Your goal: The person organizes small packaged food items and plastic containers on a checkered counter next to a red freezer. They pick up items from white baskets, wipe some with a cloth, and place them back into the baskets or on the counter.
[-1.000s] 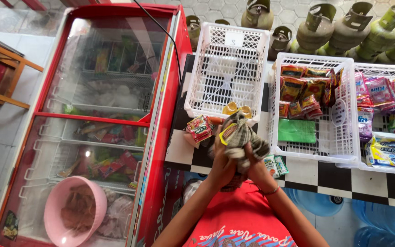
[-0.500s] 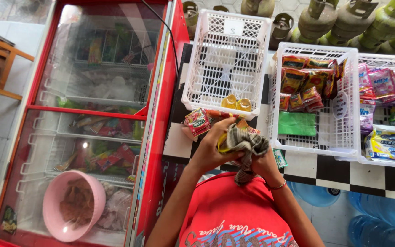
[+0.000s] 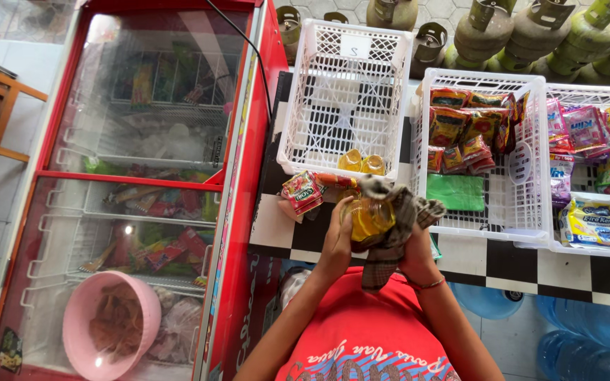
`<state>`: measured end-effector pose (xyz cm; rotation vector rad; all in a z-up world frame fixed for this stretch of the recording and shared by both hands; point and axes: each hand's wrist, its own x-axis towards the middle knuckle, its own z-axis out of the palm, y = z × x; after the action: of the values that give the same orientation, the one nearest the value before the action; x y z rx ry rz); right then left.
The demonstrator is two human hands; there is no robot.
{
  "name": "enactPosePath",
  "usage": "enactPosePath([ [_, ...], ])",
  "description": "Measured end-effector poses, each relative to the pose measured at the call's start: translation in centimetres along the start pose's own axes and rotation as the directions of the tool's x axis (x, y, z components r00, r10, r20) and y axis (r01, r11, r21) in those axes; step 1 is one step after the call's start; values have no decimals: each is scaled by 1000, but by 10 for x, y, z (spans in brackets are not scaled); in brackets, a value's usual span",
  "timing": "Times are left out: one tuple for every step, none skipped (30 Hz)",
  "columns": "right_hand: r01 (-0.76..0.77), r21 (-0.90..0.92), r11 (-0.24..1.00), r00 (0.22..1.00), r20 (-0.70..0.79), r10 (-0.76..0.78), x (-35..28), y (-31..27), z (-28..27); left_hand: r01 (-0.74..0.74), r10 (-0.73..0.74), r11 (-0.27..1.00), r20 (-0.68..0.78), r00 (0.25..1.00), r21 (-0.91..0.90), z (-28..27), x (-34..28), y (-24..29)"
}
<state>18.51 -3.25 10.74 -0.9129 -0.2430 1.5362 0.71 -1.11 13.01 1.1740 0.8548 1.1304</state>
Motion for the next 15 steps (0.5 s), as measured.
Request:
enactPosePath([
  [39,-27,999,999,25,-39,-2,3,-2,38,-38,998,0,999,39,-2,-3,-2],
  [50,-42,998,999,5,-50,-4,7,-4,76,-76,994,0,997,79,-5,-5,-2],
  [65,-57,996,998,-12,-66,-3,11,-5,108,-109,987,0,994,119,-7,-4,-2],
  [80,-72,994,996,-28,-82,-3,13,-7,86,-91,989,37,995,119,-9,-4,-2],
  [79,-61,995,997,-19,-81,-3,15,-9,64,-73,991,72,995,120,-13,-3,-2],
  [78,-50,996,997,-9,-79,-4,18,-10,42,-55,992,108,993,121,-13,-3,-2],
  [75,-40,996,997,-1,-75,-6,21,-12,90,-96,994,94,991,69,-12,-4,-2],
  [132,-191,973,990,76,-119,-10,23,-13,137,-138,990,83,987,17,-10,-4,-3],
  [197,-334,922,976,158,-151,-13,24,-14,182,-179,983,76,981,-38,-8,-4,-4],
  [268,-462,846,955,243,-170,-15,25,-13,178,-177,984,63,982,-12,-7,-4,-4],
  [207,-577,790,976,179,-124,-17,25,-13,177,-177,984,48,983,13,-8,-4,-2],
  [138,-680,720,990,110,-86,-19,26,-11,176,-177,984,34,984,39,-8,-4,-1],
  [66,-767,638,998,38,-58,-18,25,-9,185,-191,979,70,979,85,-10,-3,2],
  [120,-735,667,991,54,-120,-16,24,-8,191,-206,973,106,973,132,-11,-2,5],
  [173,-701,692,982,68,-176,-15,23,-8,199,-224,963,135,965,180,-12,-3,8],
])
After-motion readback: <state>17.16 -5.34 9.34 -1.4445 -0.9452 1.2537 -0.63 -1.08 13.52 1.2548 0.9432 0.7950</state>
